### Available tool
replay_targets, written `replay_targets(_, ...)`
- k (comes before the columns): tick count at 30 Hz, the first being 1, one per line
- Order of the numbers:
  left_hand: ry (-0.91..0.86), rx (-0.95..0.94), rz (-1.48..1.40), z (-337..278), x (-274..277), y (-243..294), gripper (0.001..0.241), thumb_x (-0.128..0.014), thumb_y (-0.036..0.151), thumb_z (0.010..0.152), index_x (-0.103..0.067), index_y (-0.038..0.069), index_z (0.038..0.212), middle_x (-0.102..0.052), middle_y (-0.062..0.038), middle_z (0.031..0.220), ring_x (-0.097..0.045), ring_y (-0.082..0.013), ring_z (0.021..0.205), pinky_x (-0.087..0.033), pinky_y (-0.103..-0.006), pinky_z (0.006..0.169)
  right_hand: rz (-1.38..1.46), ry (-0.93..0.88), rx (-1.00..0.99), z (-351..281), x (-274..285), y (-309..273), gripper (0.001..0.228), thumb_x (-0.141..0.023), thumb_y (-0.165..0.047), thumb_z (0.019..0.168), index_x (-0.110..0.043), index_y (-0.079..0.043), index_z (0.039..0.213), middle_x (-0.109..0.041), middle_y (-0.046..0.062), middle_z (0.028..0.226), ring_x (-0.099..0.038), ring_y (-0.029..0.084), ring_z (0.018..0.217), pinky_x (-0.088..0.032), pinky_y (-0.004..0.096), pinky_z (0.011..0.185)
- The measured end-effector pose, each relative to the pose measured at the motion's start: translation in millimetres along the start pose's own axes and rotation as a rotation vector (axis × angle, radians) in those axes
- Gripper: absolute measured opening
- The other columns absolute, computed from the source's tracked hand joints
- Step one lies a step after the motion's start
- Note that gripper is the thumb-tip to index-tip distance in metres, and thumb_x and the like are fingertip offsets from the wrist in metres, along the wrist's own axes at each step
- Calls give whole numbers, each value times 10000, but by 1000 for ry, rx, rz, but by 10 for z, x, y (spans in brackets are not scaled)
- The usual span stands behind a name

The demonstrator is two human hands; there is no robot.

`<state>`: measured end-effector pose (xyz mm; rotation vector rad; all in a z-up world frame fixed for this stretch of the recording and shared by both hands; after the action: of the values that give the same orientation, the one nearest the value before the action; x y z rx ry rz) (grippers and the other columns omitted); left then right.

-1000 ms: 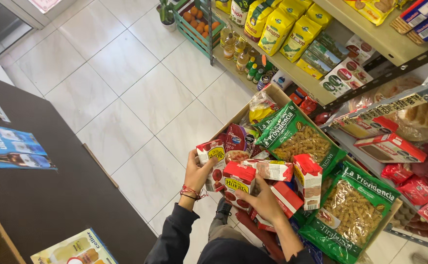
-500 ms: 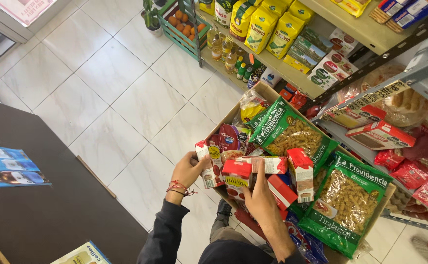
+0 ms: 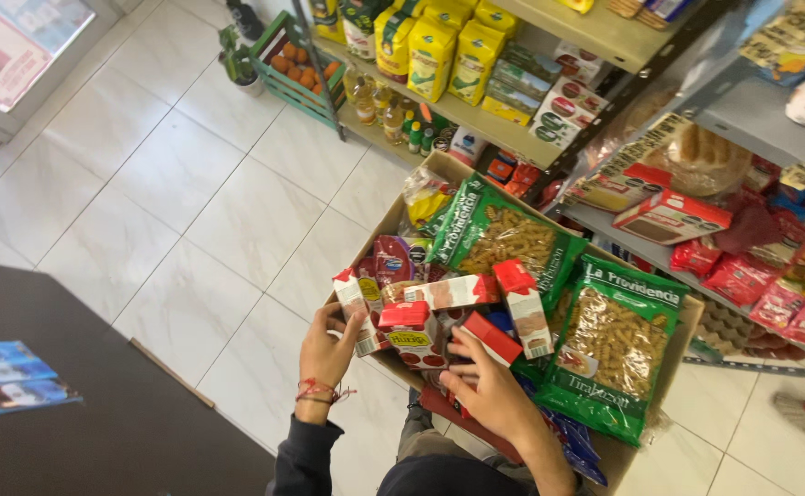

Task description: The person moves packages of flour and tomato sauce from a cardboard box on the floor onto a metal shelf and rearranges items on the shelf by hand.

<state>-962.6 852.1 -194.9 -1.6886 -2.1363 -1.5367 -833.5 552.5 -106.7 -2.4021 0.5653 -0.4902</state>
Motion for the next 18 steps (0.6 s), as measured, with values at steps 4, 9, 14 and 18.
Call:
replay_targets(4,193,-160,92,-474,-232,153,744,-781,696,1105,-737,252,1701,-750,53,1169,-686,-196,859,-606,-459,778,382,-167,18,-350,337,633,832,-793,-445,1151,-497,-371,1925,-736,29,1849,-740,325,1729,-688,617,1471)
replay_targets(9,55,-466,97,-802,-970,462,597,-678,527,1223,-738,171,1698,-835,-85,1537,-757,-338,1413,-605,-513,1182,635,78,62,-673,837,1432,695,-852,-344,1113,-745,-223,1790,-853,76,1815,-859,289,1628,-703,507,1287)
replay_targets(14,-181,-691,48,-1767,-2068,1317,548,-632,444,1257,-728,187,1732,-822,-83,1470,-776,-269,1224,-683,-418,891,731,245,289,-1099,1420,1884,728,-846,-485,1076,-768,-157,1721,-599,50,2021,-782,358,1701,-692,558,1369)
replay_targets(18,-425,-1082,73,-2716,-3148,1710,433,-641,358,1305,-747,93,1631,-695,-200,1752,-608,-453,1693,-495,-626,1377,1065,160,410,-1304,1677,2520,914,-772,-591,1056,-664,-91,1813,-713,144,1813,-820,404,1476,-715,581,1181)
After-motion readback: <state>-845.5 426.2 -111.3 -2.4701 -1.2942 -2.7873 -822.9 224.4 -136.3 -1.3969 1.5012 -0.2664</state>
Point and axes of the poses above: each hand's wrist, its own z-axis towards the middle knuckle, its own x-axis out of the back of the hand, y = z × x, the point moved 2 cm from there along z, towards the middle knuckle
